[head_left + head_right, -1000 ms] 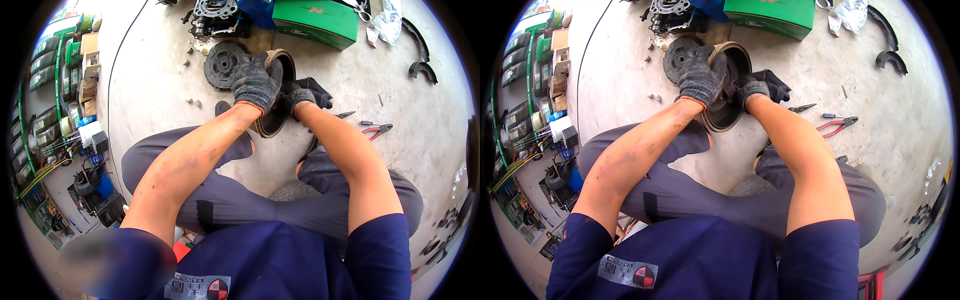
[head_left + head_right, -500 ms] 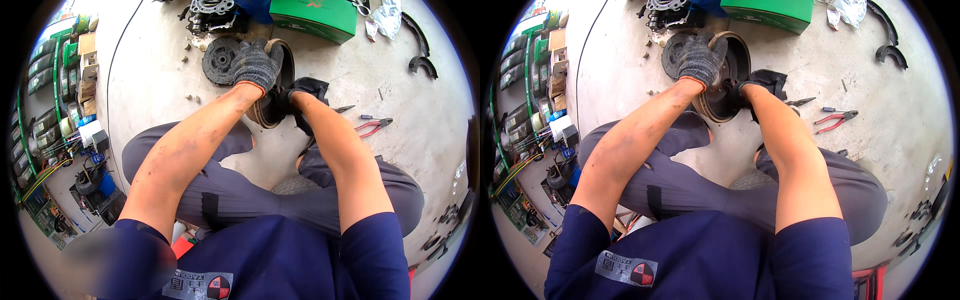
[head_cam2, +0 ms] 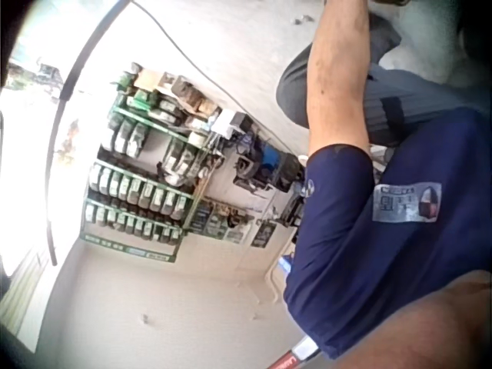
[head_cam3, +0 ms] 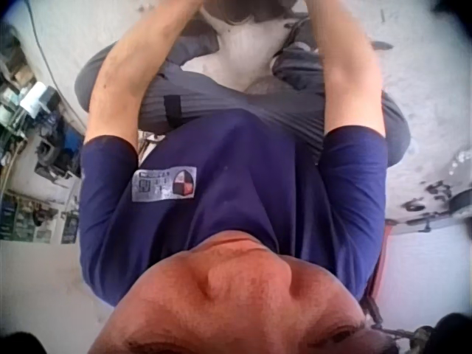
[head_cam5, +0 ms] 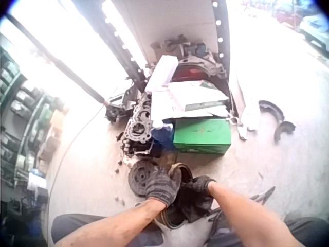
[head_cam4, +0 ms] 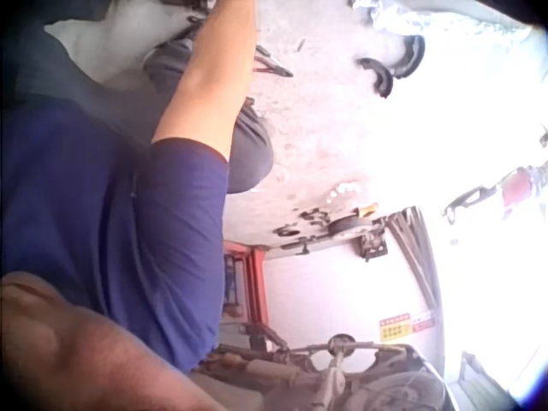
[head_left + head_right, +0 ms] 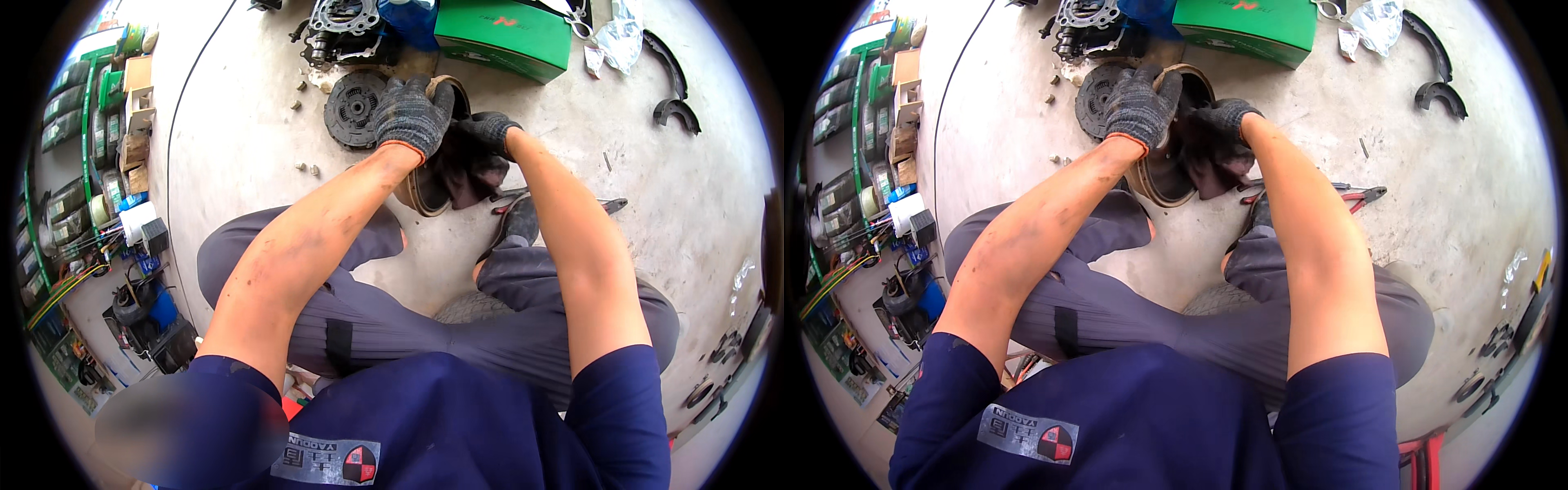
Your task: The person works on a drum brake assembly under a vehicle, handling small springs and pins, then wipes the inside of the brake drum with a cloth.
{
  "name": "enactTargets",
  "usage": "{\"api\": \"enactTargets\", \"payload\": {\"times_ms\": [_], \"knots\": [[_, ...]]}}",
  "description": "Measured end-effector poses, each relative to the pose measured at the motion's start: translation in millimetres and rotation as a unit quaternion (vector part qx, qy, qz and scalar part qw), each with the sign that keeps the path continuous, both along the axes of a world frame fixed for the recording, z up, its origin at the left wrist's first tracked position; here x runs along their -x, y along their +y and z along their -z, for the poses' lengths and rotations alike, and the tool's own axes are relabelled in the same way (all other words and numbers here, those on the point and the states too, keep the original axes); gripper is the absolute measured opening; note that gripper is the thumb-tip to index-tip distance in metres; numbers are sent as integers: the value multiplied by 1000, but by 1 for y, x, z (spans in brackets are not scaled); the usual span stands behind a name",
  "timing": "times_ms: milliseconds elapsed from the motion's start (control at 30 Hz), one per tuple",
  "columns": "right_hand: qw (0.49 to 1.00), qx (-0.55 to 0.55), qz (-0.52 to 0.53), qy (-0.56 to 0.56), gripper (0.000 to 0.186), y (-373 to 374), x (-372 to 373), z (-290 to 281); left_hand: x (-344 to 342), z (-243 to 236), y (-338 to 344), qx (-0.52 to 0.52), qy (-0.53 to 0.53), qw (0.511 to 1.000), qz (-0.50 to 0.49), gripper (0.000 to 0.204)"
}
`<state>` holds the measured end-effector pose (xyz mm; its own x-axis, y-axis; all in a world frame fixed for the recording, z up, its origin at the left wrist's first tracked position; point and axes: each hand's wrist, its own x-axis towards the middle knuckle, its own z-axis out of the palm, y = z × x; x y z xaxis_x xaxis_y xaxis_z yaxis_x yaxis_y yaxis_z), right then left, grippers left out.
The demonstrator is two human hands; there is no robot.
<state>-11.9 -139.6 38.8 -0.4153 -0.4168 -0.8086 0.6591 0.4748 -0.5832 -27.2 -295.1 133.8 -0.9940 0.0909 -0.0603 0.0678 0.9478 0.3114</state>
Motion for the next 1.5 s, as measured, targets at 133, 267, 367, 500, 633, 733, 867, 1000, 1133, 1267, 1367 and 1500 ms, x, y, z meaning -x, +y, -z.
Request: {"api": "enactTargets", "payload": {"times_ms": [133,267,367,500,633,733,867,1000,1133,1267,1367,1500], "knots": [[900,-168,22,401,63,-45,0,37,-2,-11,10,22,-8,1000,11,52],[925,-216,7,313,60,-72,-41,63,3,-10,6,15,-53,998,-10,55],[966,-163,-49,192,54,-74,-50,37,2,-5,1,27,-11,1000,-3,56],[983,31,-99,149,38,-61,-69,43,-1,-5,10,22,-9,1000,8,53],[943,273,-101,162,31,-45,-61,32,0,-7,2,-10,-66,998,-21,49],[906,316,35,278,33,-55,-51,27,5,10,-5,25,15,998,49,44],[687,501,499,-165,28,-77,-23,5,5,11,-9,-46,58,997,-19,38],[595,502,621,-91,24,-58,-1,60,11,-7,3,59,0,981,183,26],[512,420,748,-50,28,-75,-1,45,13,-3,1,90,-17,980,177,25],[660,510,547,-71,25,-94,-34,16,16,4,-3,89,-25,982,166,31],[718,455,501,-159,24,-85,-69,4,18,-3,11,20,-36,998,52,44],[933,273,227,-63,20,-76,-86,27,12,1,8,19,-6,998,60,39]]}}
